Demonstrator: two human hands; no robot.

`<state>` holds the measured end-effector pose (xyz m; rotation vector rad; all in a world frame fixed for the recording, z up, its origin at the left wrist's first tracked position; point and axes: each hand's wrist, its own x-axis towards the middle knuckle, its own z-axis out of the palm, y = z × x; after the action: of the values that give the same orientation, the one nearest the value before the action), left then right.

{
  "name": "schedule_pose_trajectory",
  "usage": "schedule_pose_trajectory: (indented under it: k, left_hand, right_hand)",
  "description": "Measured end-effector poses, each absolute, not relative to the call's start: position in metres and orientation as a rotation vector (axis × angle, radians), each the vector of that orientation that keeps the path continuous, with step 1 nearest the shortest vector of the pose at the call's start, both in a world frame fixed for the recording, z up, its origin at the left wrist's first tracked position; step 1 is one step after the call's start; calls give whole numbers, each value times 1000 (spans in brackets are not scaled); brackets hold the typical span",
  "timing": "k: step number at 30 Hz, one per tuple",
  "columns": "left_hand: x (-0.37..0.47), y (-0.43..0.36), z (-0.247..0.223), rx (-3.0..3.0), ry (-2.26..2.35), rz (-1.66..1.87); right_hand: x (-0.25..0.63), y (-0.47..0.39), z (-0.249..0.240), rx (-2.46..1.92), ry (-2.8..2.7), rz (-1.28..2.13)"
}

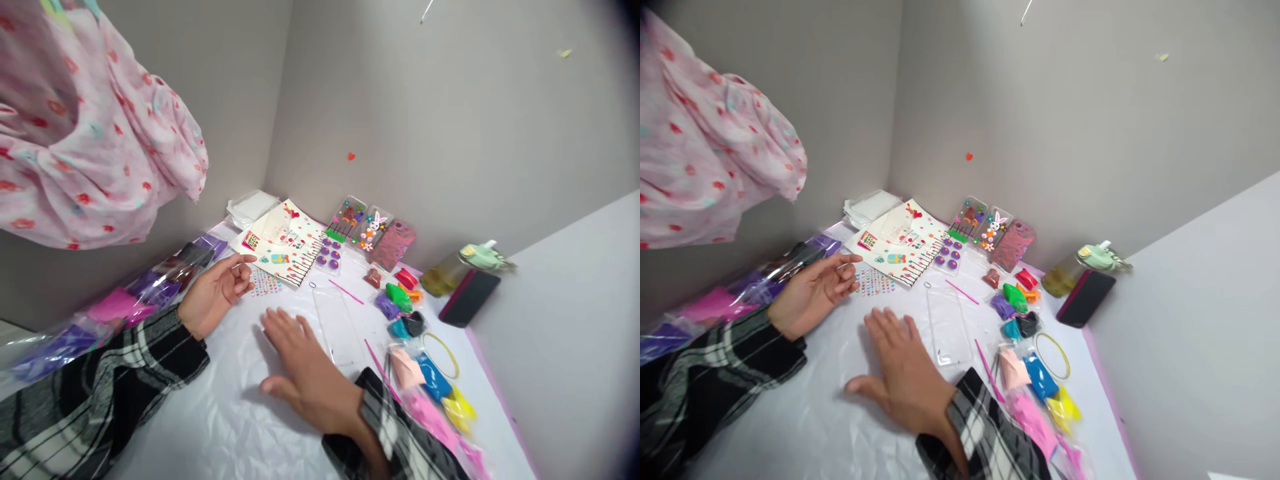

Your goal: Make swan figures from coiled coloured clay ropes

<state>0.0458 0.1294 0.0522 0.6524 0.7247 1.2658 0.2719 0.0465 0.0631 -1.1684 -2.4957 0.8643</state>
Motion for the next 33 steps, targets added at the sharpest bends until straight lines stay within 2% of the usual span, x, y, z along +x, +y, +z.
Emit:
schedule_pose_trajectory:
  k: [6,11,15,18,23,26,29,33]
  left_hand:
    - [47,125,50,909,755,1164]
    - [55,116,37,1647,785,714]
    - [58,107,29,1834,771,653]
    - [61,103,30,1874,758,638]
    - [67,100,40,1757,766,698]
    - [74,91,50,1370,729,781]
    - [82,77,63,937,675,831]
    - [98,59,80,649,632,884]
  right_hand:
    - [316,22,99,-1519,-1819,708]
    - [297,-14,69,-1829,-2031,755]
    - [282,-28,48,-1952,-2149,594]
    - [285,-29,49,-1843,-2008,656]
    - [301,-22,58,-1529,-1341,1001]
    - [304,-16,61,-1252,-1014,1161]
    - [301,-14,65,-1067,-812,1248]
    - [299,-14,72,-951,-630,1281]
